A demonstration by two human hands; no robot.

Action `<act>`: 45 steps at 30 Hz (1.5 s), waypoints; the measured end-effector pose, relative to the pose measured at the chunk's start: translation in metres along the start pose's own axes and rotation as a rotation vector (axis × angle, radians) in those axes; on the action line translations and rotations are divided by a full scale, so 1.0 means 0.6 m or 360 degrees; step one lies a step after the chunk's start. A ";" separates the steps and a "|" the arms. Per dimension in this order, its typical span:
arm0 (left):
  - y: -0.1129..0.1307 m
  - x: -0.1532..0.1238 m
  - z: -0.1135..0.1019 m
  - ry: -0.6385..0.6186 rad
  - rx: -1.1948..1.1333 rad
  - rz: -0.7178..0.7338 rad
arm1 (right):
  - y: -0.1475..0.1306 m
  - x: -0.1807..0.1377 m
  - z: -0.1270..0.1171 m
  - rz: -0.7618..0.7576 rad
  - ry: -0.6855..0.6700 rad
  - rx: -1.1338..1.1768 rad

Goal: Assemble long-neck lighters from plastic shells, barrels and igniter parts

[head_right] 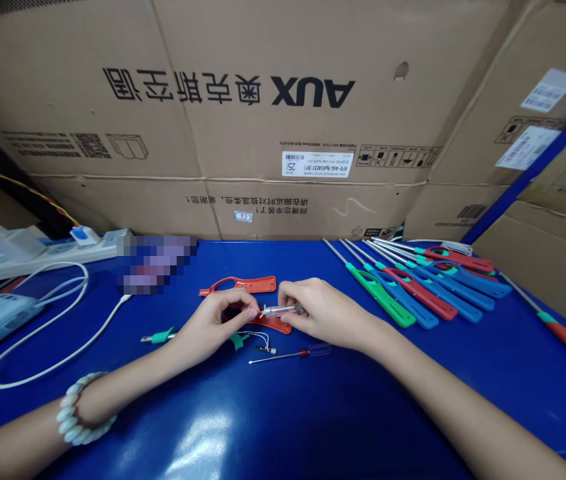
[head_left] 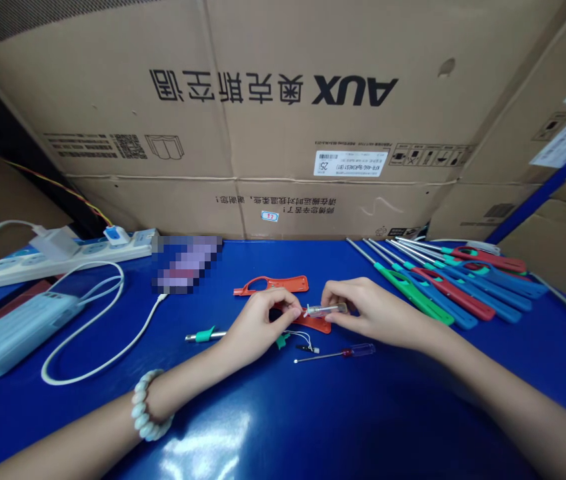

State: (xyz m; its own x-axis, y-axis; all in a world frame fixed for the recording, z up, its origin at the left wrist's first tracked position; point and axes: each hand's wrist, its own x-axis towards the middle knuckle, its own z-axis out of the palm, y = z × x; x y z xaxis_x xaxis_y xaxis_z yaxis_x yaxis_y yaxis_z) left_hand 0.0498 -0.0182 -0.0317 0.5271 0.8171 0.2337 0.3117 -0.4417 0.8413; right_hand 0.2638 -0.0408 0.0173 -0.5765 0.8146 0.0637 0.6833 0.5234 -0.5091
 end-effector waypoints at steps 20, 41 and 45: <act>0.001 -0.002 0.001 -0.0020 0.0128 0.0045 | 0.004 0.000 0.002 -0.0001 -0.0004 -0.0016; -0.001 -0.007 0.003 -0.0045 0.0331 0.0083 | 0.001 0.003 0.012 -0.0041 -0.0059 -0.0146; -0.002 -0.006 0.003 -0.0031 0.0329 0.0076 | 0.002 0.003 0.014 -0.0049 -0.0042 -0.0150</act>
State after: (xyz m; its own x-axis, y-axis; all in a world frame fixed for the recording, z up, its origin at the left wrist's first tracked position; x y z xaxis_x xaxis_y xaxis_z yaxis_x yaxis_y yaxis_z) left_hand 0.0489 -0.0214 -0.0344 0.5596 0.7870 0.2599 0.4403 -0.5480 0.7113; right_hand 0.2596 -0.0407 0.0095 -0.6087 0.7915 0.0548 0.7035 0.5703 -0.4240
